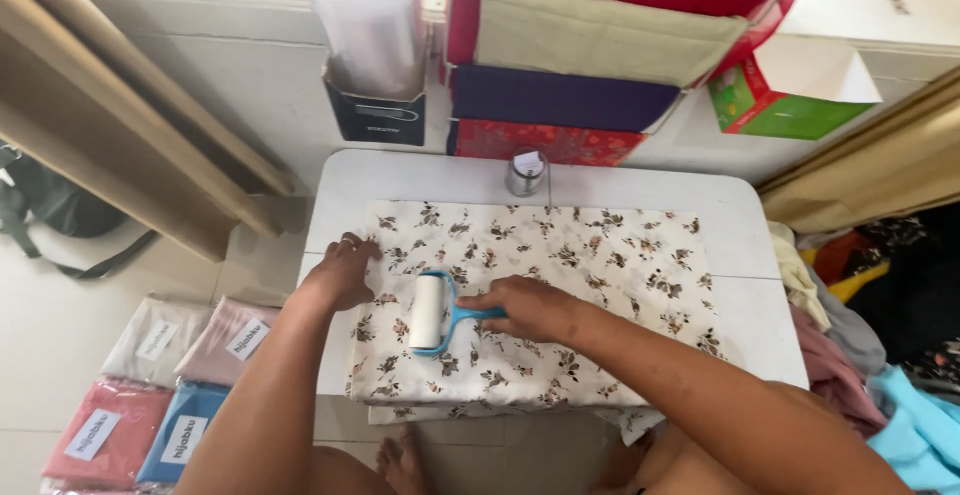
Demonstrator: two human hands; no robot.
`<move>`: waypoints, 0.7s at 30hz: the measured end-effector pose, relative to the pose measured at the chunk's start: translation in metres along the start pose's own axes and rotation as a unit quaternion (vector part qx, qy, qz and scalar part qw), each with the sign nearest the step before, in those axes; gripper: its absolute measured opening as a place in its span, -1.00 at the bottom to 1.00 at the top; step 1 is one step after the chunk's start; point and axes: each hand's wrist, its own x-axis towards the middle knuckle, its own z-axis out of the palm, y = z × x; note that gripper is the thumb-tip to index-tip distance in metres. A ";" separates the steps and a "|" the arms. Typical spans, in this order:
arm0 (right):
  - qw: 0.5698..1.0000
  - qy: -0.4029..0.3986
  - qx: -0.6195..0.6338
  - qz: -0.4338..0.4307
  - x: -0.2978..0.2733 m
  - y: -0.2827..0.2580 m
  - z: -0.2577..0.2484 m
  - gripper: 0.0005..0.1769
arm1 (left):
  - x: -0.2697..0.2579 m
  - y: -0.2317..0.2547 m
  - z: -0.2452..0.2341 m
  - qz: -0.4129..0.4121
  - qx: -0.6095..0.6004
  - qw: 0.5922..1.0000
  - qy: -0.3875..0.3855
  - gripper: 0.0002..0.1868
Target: Cleaning a floral garment with a lint roller and then folding it neatly on a small table.
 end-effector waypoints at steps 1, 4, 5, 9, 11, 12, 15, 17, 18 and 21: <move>1.000 -0.009 0.016 0.015 -0.012 0.004 -0.005 -0.47 | 0.000 -0.001 0.002 -0.005 0.004 1.000 0.009 -0.32; 0.997 -0.014 0.029 0.064 -0.057 0.021 -0.027 -0.50 | 0.000 -0.001 0.001 -0.006 0.000 1.000 0.007 -0.35; 0.997 -0.011 0.031 0.069 -0.072 0.027 -0.031 -0.50 | 0.000 -0.002 0.002 0.000 0.002 1.000 0.005 -0.35; 0.991 -0.004 0.044 0.125 -0.127 0.063 -0.042 -0.51 | 0.005 -0.008 0.005 -0.005 -0.009 1.000 0.000 -0.37; 0.988 -0.002 0.045 0.150 -0.151 0.082 -0.047 -0.51 | 0.008 -0.012 0.007 -0.005 -0.008 1.000 -0.002 -0.39; 0.983 -0.001 0.048 0.175 -0.162 0.090 -0.051 -0.52 | 0.010 -0.014 0.008 -0.010 -0.005 1.000 -0.002 -0.41; 0.974 0.001 0.046 0.222 -0.195 0.121 -0.058 -0.52 | 0.016 -0.017 0.013 -0.013 -0.001 1.000 -0.004 -0.44; 0.970 0.002 0.036 0.241 -0.214 0.141 -0.063 -0.51 | 0.016 -0.015 0.012 -0.014 -0.004 1.000 -0.002 -0.45; 0.961 0.002 0.040 0.274 -0.223 0.150 -0.065 -0.53 | 0.015 -0.011 0.009 -0.018 -0.013 1.000 -0.004 -0.44; 0.938 -0.003 0.032 0.344 -0.246 0.180 -0.066 -0.52 | 0.010 -0.005 0.004 -0.024 -0.021 0.999 -0.007 -0.44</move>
